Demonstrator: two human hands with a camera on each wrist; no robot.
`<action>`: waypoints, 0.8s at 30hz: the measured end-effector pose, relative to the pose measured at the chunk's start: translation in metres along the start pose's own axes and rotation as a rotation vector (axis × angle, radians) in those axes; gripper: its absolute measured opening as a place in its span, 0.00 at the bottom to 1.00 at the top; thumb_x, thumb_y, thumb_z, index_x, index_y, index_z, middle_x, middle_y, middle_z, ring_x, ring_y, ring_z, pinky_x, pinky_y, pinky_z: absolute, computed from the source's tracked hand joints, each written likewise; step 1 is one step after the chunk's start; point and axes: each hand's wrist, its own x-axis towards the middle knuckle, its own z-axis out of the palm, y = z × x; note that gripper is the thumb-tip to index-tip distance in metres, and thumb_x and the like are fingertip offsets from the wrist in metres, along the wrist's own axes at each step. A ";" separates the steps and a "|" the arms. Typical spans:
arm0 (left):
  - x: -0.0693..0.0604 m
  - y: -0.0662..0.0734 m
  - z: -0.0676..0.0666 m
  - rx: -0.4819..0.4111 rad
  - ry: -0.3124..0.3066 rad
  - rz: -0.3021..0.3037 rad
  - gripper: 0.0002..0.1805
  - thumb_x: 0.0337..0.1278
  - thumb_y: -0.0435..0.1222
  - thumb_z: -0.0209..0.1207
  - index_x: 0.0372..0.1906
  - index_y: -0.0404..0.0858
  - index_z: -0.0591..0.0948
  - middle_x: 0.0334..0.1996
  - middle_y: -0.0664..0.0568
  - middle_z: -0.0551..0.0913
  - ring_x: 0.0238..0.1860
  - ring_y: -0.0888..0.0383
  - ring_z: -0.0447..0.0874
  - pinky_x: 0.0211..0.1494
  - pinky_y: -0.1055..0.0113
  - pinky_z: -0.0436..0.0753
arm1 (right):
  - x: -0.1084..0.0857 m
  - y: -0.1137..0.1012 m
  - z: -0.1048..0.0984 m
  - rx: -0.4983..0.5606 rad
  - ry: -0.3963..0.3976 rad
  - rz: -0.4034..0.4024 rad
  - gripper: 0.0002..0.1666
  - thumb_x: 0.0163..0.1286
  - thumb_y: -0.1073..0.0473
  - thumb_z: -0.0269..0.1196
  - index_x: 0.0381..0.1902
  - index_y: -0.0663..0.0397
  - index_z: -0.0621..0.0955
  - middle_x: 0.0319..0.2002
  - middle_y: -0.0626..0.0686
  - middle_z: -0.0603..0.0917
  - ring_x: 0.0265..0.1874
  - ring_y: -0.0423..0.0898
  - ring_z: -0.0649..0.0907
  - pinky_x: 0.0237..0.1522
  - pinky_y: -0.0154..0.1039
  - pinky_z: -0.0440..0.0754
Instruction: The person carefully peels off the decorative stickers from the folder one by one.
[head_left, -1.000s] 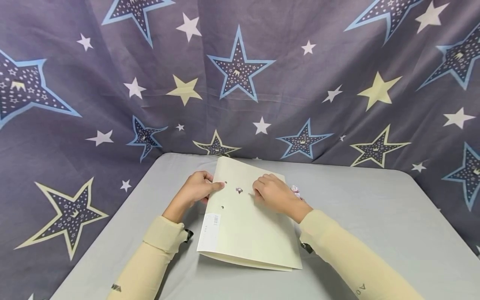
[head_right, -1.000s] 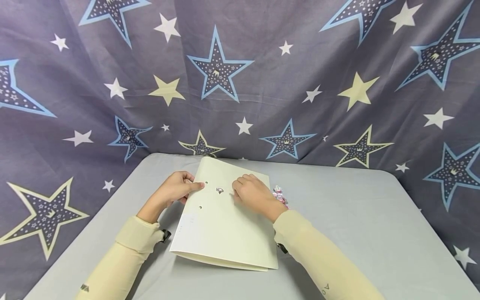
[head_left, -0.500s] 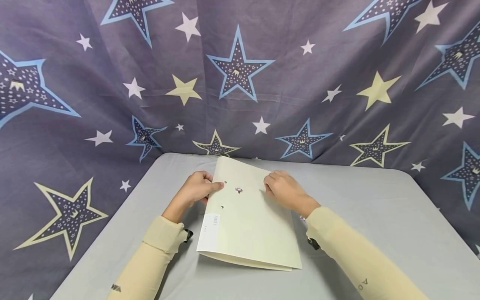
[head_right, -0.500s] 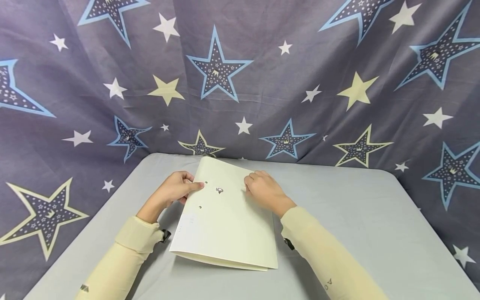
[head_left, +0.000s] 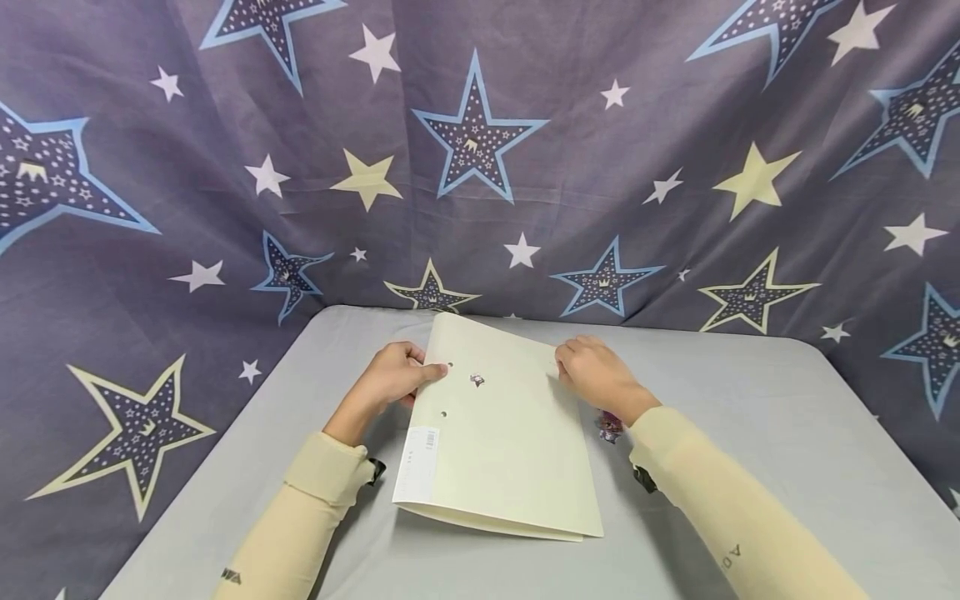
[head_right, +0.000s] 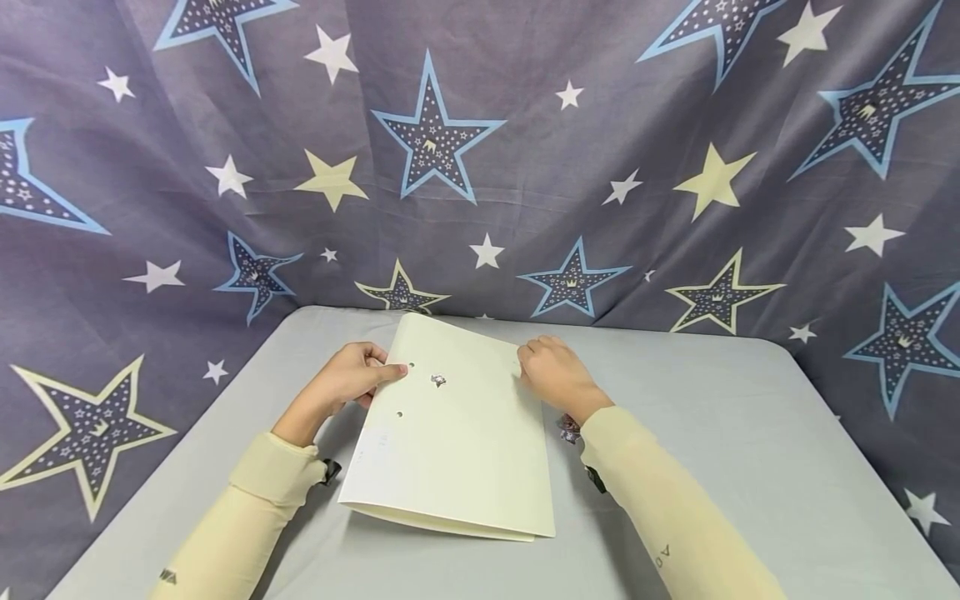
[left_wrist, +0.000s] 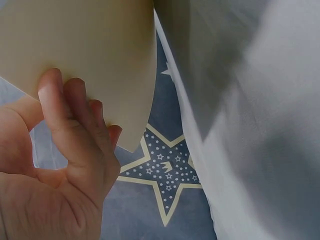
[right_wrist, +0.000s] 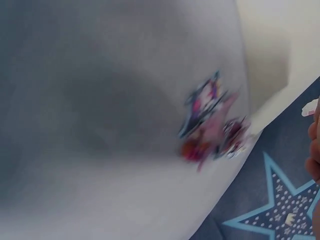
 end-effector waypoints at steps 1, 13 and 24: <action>0.000 0.000 0.000 -0.001 -0.002 0.000 0.22 0.60 0.41 0.70 0.46 0.29 0.75 0.28 0.42 0.85 0.18 0.54 0.85 0.24 0.56 0.87 | -0.001 0.002 0.000 -0.001 -0.013 0.010 0.03 0.64 0.67 0.65 0.33 0.58 0.80 0.31 0.51 0.83 0.34 0.50 0.80 0.47 0.46 0.80; 0.000 -0.001 -0.001 -0.001 -0.010 -0.002 0.22 0.61 0.42 0.70 0.45 0.29 0.75 0.28 0.42 0.85 0.19 0.54 0.85 0.23 0.60 0.86 | -0.017 0.022 0.006 -0.026 -0.106 0.089 0.05 0.68 0.66 0.64 0.31 0.56 0.78 0.31 0.52 0.82 0.35 0.53 0.81 0.49 0.49 0.80; -0.001 0.001 -0.001 0.005 -0.013 0.005 0.22 0.61 0.42 0.70 0.45 0.29 0.75 0.28 0.42 0.85 0.19 0.54 0.85 0.26 0.53 0.88 | -0.024 0.025 0.008 -0.063 -0.180 0.081 0.07 0.69 0.62 0.67 0.34 0.61 0.80 0.32 0.55 0.84 0.35 0.56 0.83 0.47 0.52 0.82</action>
